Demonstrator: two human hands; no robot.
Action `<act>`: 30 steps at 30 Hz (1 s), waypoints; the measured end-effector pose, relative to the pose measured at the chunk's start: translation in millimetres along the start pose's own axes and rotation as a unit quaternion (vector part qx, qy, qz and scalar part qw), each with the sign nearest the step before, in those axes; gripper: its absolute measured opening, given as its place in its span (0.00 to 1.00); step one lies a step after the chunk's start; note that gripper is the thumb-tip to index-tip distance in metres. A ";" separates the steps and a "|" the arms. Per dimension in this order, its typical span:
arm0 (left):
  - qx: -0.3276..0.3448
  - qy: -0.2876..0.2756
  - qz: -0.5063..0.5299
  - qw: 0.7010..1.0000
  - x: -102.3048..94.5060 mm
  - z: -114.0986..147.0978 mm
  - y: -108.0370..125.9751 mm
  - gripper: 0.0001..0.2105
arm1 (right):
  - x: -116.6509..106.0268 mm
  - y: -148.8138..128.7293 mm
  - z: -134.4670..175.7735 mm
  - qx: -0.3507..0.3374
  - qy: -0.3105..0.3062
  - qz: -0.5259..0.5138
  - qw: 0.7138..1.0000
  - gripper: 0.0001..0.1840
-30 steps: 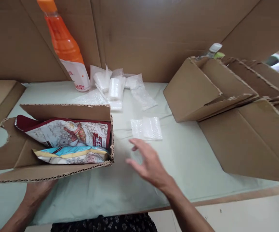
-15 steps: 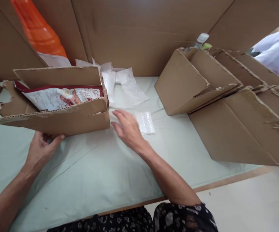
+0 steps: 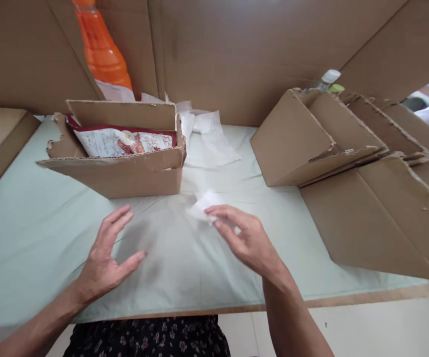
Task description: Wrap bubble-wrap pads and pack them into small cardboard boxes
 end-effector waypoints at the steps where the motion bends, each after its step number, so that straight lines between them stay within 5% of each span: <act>1: 0.021 -0.011 0.009 1.000 -0.8 -6.4 8.1 0.37 | -2.7 -20.7 2.6 -0.047 -0.041 -0.045 0.997 0.08; 4: 0.109 -0.033 0.050 0.992 -3.6 -18.3 28.6 0.46 | -11.0 -71.4 9.2 -0.159 -0.121 -0.168 0.965 0.10; 7: 0.147 -0.059 0.135 0.978 -3.6 -11.9 38.6 0.40 | -11.8 -95.2 5.6 -0.202 -0.150 -0.275 0.928 0.11; 11: -0.076 -0.136 0.286 0.945 3.6 21.0 26.7 0.19 | 16.7 -79.1 -31.9 -0.119 -0.095 -0.259 0.954 0.07; 14: -0.222 -0.119 0.313 0.916 7.3 49.8 7.4 0.23 | 61.0 -44.2 -74.1 -0.051 -0.095 -0.202 0.973 0.10; 16: -0.247 -0.072 0.238 0.937 5.6 63.2 -5.0 0.27 | 87.2 -22.2 -93.1 -0.042 -0.083 -0.110 0.990 0.12; 19: -0.213 0.001 0.061 0.975 -3.5 71.6 -14.9 0.28 | 102.9 -8.9 -92.1 -0.089 0.013 0.069 0.994 0.12; 22: -0.131 0.028 -0.057 0.989 -12.7 67.7 -11.5 0.23 | 102.4 -21.1 -66.0 -0.178 0.085 0.168 0.966 0.10; 26: -0.001 -0.067 -0.118 0.991 -5.5 58.0 2.6 0.16 | 126.7 -39.4 -44.8 -0.292 -0.047 0.220 0.930 0.13; 30: 0.040 -0.142 -0.122 0.981 14.4 61.5 7.8 0.10 | 155.9 -22.6 -69.0 -0.311 -0.179 0.255 0.898 0.17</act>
Point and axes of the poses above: each hand's wrist, its own z-axis away from the middle knuckle, its own x-axis out of the palm, y = z × x, the point moved 2 cm from there along -z, towards the middle knuckle, and after that the axes turned 10 degrees about -y, right-handed, at the moved point
